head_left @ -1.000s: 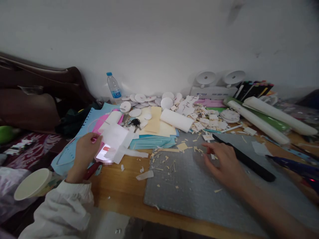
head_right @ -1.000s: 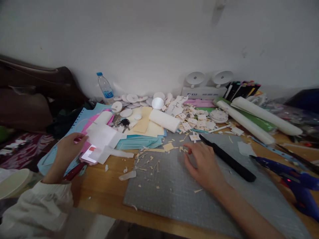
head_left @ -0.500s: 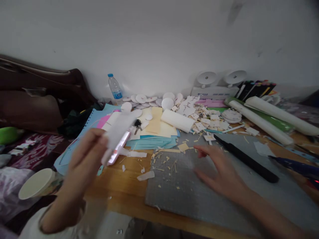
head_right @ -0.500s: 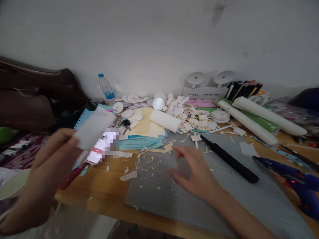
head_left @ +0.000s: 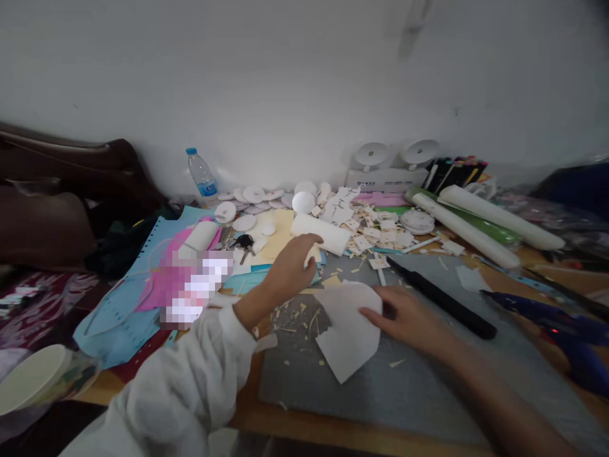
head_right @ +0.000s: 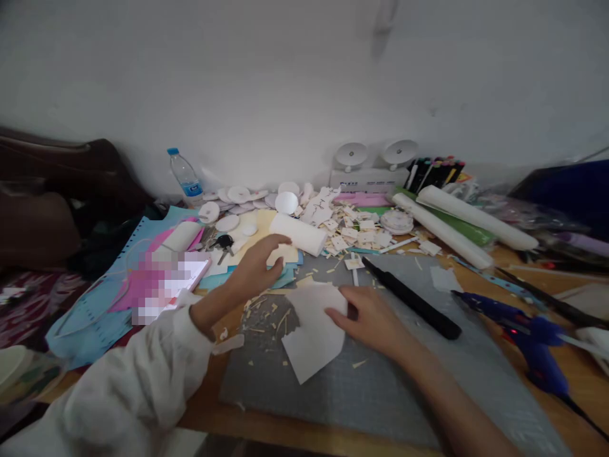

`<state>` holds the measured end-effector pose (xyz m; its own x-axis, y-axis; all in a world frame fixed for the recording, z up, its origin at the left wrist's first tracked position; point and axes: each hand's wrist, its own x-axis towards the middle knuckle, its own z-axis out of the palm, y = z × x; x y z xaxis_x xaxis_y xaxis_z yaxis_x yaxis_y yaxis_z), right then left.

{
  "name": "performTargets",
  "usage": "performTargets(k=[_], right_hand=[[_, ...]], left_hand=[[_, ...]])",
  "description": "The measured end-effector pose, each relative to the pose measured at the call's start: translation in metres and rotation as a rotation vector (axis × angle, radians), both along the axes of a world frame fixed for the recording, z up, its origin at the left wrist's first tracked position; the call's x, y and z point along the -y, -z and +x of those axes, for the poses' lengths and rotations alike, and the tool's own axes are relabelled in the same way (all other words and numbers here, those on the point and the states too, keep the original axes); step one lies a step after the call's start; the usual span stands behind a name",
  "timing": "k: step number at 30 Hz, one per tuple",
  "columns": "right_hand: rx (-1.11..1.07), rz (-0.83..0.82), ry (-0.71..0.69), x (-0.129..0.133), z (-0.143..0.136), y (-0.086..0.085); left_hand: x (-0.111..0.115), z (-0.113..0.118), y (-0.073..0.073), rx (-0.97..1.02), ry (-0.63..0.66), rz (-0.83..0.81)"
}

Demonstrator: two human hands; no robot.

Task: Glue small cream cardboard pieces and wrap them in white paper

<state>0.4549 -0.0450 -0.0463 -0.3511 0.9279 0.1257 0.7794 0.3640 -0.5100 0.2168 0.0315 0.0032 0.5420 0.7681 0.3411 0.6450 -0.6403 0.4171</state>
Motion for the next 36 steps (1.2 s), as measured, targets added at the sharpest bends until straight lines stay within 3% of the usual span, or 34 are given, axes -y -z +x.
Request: performTargets(k=[5, 10, 12, 15, 17, 20, 23, 26, 31, 34, 36], right_hand=[[0.173, 0.172, 0.034, -0.003, 0.006, 0.008], [0.049, 0.259, 0.084, -0.003, 0.011, 0.009], [-0.053, 0.301, 0.119, -0.003, 0.012, 0.007], [-0.28, 0.294, 0.134, 0.001, 0.005, 0.0], [-0.52, 0.202, 0.092, 0.009, -0.009, -0.006], [-0.872, -0.043, -0.017, 0.029, -0.037, -0.014], [-0.99, -0.212, 0.0, 0.054, -0.052, -0.018], [-1.045, -0.262, 0.065, 0.076, -0.047, -0.018], [-1.291, -0.467, 0.074, 0.095, -0.029, -0.021], [-1.451, -0.487, 0.225, 0.098, -0.029, -0.026], [-1.501, -0.53, 0.329, 0.1, -0.031, -0.027]], left_hand=[[-0.067, 0.031, 0.006, -0.183, 0.13, 0.085], [-0.084, 0.044, -0.01, -0.185, 0.095, 0.143], [-0.074, 0.041, -0.024, -0.124, 0.021, 0.173], [-0.039, 0.038, -0.045, 0.047, -0.134, 0.186], [-0.005, 0.04, -0.053, 0.319, -0.198, 0.008], [0.045, 0.048, -0.055, 0.427, -0.169, -0.24], [0.077, 0.052, -0.049, 0.462, -0.057, -0.374], [0.09, 0.048, -0.045, 0.553, -0.018, -0.486], [0.095, 0.038, -0.04, 0.64, -0.139, -0.613], [0.1, 0.035, -0.038, 0.746, -0.21, -0.715], [0.103, 0.032, -0.039, 0.714, -0.255, -0.614]])
